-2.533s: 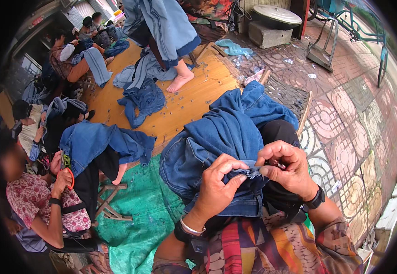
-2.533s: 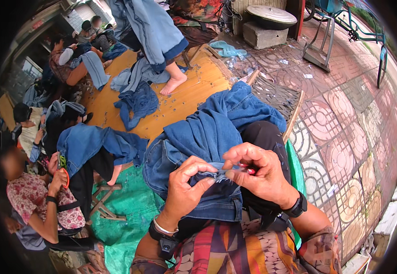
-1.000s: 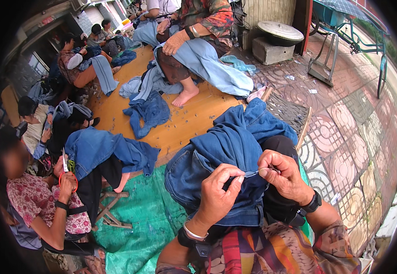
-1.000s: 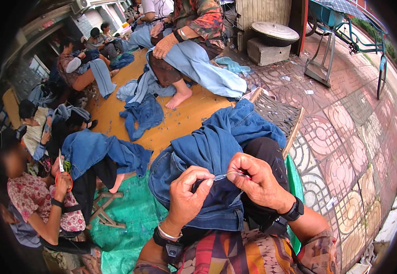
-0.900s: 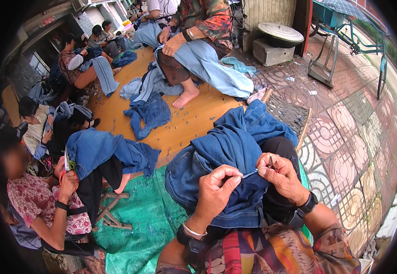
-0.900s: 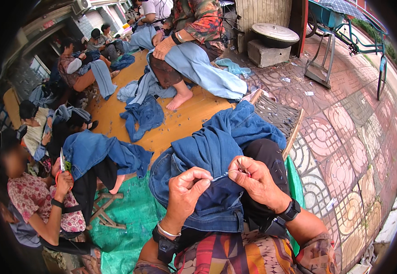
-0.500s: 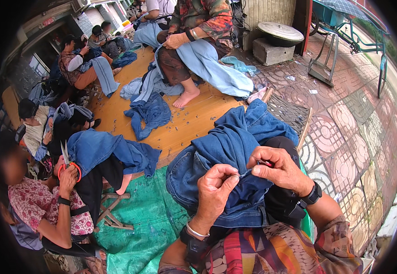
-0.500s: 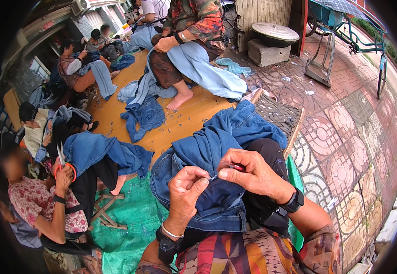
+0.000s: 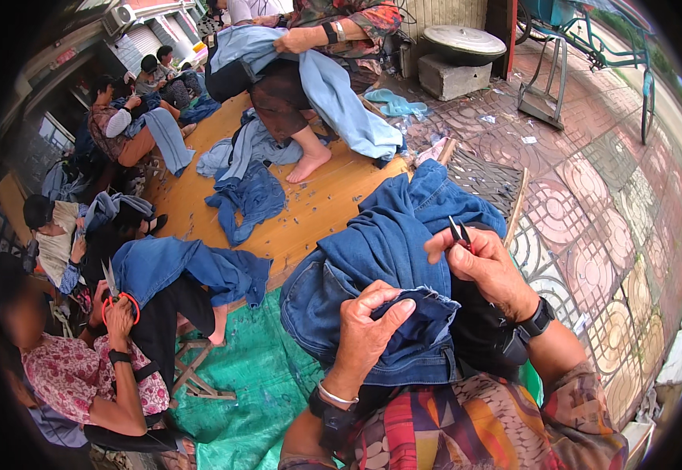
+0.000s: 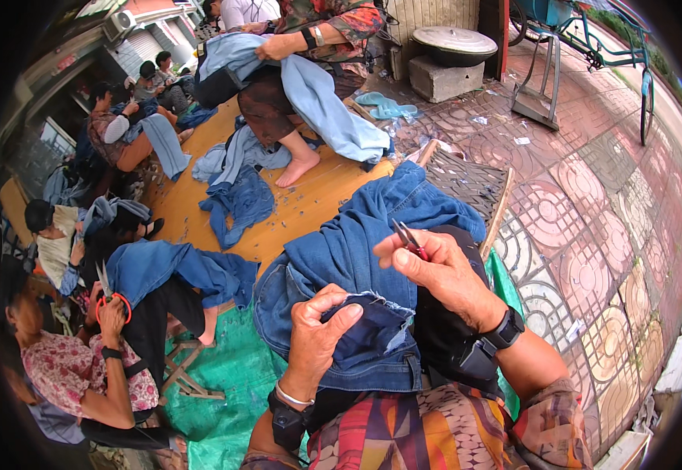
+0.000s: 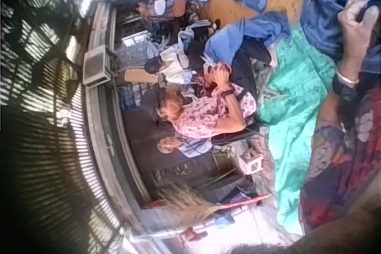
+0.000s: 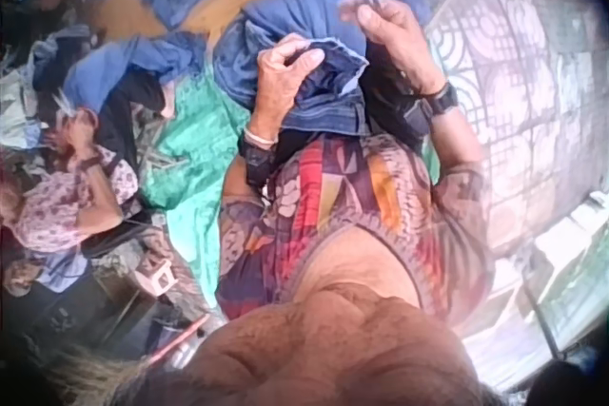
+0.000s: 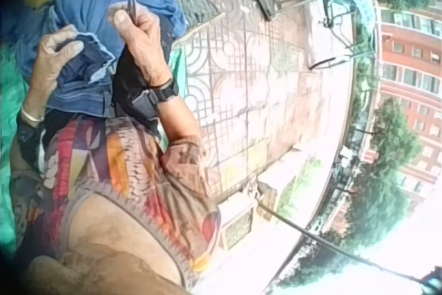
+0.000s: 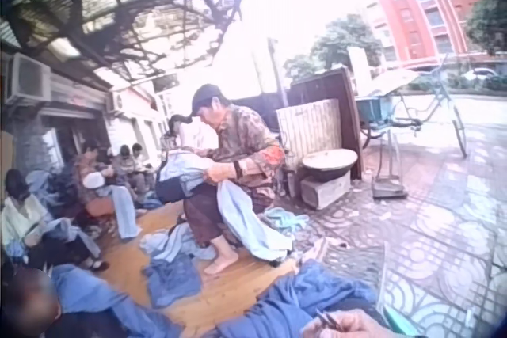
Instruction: Trimming threads and repairing denim jeans using small scissors in a workshop environment.
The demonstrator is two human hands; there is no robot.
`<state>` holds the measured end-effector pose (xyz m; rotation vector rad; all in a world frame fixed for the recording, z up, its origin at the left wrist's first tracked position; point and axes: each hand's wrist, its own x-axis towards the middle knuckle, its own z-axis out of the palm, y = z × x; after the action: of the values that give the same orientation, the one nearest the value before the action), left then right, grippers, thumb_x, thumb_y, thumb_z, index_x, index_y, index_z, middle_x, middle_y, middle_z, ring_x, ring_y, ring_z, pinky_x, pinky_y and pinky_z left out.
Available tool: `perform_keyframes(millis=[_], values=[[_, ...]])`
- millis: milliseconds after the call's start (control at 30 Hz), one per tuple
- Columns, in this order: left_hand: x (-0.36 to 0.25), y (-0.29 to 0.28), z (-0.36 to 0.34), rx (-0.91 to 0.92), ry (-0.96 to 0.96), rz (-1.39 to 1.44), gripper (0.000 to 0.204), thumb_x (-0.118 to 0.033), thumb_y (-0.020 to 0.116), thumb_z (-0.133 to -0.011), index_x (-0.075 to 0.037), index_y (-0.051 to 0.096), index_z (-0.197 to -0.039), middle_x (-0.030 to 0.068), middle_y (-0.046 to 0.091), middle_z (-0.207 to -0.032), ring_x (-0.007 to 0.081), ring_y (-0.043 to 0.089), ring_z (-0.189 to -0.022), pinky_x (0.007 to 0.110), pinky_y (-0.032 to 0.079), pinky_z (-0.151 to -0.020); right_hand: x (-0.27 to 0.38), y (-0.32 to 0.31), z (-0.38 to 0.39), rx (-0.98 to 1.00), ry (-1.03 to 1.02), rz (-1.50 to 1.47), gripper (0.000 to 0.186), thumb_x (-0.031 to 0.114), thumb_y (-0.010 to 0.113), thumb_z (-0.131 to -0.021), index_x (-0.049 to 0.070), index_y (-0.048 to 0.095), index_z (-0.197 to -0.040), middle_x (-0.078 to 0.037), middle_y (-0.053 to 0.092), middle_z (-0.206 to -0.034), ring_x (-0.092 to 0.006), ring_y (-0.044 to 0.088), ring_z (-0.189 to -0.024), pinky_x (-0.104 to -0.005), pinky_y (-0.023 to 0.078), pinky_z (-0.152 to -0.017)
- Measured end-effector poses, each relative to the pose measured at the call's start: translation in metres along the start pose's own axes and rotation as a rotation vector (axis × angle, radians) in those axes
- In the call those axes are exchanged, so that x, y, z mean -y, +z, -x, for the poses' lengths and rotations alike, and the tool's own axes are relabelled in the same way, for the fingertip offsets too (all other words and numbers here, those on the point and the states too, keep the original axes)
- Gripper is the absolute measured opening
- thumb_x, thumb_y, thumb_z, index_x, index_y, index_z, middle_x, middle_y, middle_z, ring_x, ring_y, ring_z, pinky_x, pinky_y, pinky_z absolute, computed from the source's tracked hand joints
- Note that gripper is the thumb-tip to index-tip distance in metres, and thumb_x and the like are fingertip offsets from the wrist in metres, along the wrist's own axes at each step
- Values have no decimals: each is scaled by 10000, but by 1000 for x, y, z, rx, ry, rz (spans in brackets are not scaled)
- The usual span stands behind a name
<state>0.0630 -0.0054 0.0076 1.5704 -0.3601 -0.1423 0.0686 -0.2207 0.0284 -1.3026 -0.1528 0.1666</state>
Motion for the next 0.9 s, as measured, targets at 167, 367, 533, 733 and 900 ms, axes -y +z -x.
perform_keyframes(millis=[167,367,533,733,900], values=[[-1,4,-2,28,8,1,125,-53,708,-813,42,679,-888,3,583,-781,69,528,-745,212,428,-683,-7,16,17,39,-268,341,198,155,748,-814,29,597,-832,27,504,-704,-52,430,-678,-230,352,-602],[-14,7,-5,68,-14,-95,183,-81,740,-799,48,675,-910,19,604,-748,62,540,-713,220,441,-657,-20,20,14,-56,-47,33,183,145,657,-899,48,593,-759,70,487,-685,-23,370,-637,-213,308,-560],[-8,1,-1,36,-87,1,152,-47,744,-782,51,682,-881,-5,592,-750,48,527,-712,211,437,-650,-8,7,15,-119,27,-130,166,206,657,-905,58,621,-840,62,521,-722,-20,405,-636,-197,319,-566],[-12,7,-1,14,-152,72,132,-23,725,-788,55,682,-886,-18,589,-759,45,529,-722,200,431,-655,-20,15,25,-72,-223,209,110,107,702,-855,41,625,-812,71,521,-713,-22,424,-672,-210,355,-606],[-6,2,2,-52,-254,202,130,-20,727,-782,44,689,-888,-30,605,-786,46,546,-742,196,443,-679,-10,1,27,-148,-134,11,251,264,609,-933,14,613,-919,28,542,-826,-42,461,-768,-223,395,-711]])
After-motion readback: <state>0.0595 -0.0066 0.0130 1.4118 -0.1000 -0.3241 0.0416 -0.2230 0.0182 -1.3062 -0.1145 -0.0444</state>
